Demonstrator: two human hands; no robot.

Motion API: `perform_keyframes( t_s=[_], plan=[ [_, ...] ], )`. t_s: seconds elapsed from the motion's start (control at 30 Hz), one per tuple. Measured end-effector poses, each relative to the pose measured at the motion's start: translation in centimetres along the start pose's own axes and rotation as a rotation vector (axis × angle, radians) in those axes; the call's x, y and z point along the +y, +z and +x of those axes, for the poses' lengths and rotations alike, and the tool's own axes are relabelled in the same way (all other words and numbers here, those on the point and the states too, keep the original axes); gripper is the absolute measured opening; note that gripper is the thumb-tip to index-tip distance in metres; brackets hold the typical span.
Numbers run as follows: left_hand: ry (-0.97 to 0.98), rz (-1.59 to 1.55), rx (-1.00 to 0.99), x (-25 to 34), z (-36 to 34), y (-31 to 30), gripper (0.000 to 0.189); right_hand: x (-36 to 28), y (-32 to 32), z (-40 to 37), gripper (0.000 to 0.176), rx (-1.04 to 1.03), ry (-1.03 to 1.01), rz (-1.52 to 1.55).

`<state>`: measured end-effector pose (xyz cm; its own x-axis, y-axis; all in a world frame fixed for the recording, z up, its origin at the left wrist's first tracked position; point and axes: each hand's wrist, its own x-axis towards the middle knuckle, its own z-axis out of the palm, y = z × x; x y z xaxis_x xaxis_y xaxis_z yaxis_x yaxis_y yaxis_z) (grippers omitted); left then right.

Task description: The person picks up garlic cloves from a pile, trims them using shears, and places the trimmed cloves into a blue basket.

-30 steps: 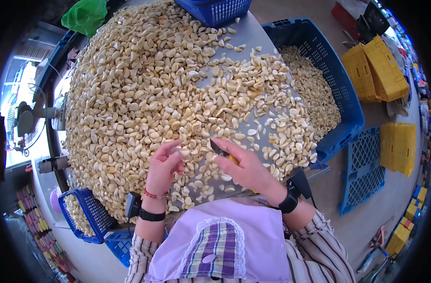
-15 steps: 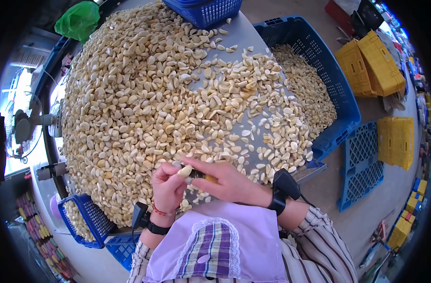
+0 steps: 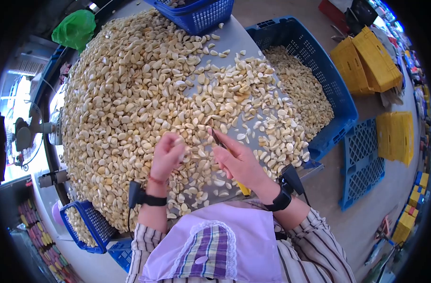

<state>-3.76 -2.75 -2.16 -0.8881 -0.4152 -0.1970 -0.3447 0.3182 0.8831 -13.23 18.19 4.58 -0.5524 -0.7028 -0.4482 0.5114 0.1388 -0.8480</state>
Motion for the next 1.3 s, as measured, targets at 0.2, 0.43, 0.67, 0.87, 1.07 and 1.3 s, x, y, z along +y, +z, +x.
perform_keyframes(
  t_s=[0.2, 0.43, 0.67, 0.87, 1.07, 1.3],
  plan=[
    [-0.239, -0.633, 0.223, 1.2, 2.3, -3.0, 0.018, 0.3, -0.8, 0.3, 0.046, 0.063, 0.02, 0.11],
    [0.122, 0.449, 0.094, 1.6, 6.6, 0.0, 0.012, -0.5, -0.8, 0.5, 0.047, 0.049, -0.03, 0.052],
    [-0.314, -0.578, 0.023, 1.4, 3.4, -1.4, 0.006, 1.0, -1.5, 0.5, 0.046, 0.091, 0.004, 0.074],
    [-0.288, -1.11, -0.08, 2.5, -1.3, -1.5, 0.022, 1.4, 0.5, 0.9, 0.054, 0.014, -0.194, -0.32],
    [-0.318, -1.017, 0.046, 3.1, -3.1, 0.5, 0.027, 0.6, 1.8, 0.6, 0.063, -0.125, -0.199, -0.541],
    [-0.22, -0.965, -0.017, 3.8, -3.9, 1.2, 0.009, -0.6, 1.7, 0.2, 0.065, -0.152, -0.087, -0.526]
  ],
)
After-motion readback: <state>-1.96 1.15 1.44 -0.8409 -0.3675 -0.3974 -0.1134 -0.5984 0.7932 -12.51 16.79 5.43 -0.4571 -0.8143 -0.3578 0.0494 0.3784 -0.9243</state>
